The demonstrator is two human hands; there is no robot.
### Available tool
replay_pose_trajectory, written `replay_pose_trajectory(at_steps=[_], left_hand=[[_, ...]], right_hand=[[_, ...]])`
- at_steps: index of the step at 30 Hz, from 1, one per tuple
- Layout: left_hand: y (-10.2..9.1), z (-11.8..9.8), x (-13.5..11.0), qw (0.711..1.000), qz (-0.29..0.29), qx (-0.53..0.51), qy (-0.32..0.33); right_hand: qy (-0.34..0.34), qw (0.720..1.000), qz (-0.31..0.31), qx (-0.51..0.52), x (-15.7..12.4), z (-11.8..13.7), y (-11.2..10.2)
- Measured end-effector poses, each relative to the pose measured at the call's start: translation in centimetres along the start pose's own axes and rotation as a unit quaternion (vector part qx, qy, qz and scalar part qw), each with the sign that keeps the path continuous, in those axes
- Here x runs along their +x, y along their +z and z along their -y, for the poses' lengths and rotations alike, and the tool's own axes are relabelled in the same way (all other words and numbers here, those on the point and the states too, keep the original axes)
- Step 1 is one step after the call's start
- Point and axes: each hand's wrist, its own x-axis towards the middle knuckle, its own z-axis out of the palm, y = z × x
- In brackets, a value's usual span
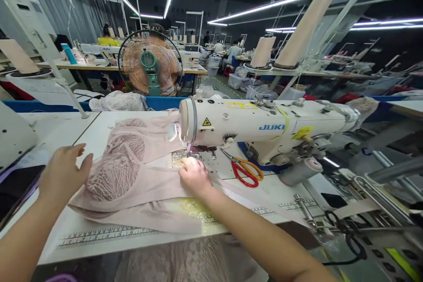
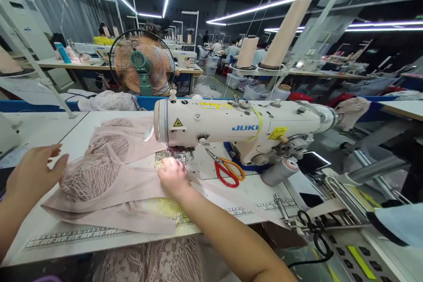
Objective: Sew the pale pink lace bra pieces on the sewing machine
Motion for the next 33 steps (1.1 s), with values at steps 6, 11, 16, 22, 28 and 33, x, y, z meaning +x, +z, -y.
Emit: replay_pose_trajectory(at_steps=[6, 11, 16, 22, 28, 33], left_hand=[[5.1, -13.0, -0.8, 0.965, 0.123, -0.131, 0.19], [11.2, -15.7, -0.1, 0.928, 0.163, -0.129, 0.309], [12.7, -15.0, 0.0, 0.931, 0.127, -0.02, 0.342], [12.5, -16.9, 0.6, 0.938, 0.113, 0.074, 0.319], [12.2, -17.8, 1.4, 0.943, 0.118, 0.108, 0.292], [12.2, -18.2, 1.8, 0.943, 0.131, 0.121, 0.282]], right_hand=[[0.002, 1.0, 0.003, -0.031, -1.3, 0.6, 0.2], [-0.056, 0.998, 0.001, -0.009, -4.0, 0.0, -0.1], [-0.103, 0.991, -0.057, 0.063, -8.1, -1.5, 0.0], [-0.079, 0.991, -0.059, 0.087, -10.5, -1.9, -0.3], [-0.054, 0.995, -0.042, 0.076, -10.2, -1.5, -0.3], [-0.049, 0.996, -0.035, 0.073, -9.9, -1.4, 0.2]])
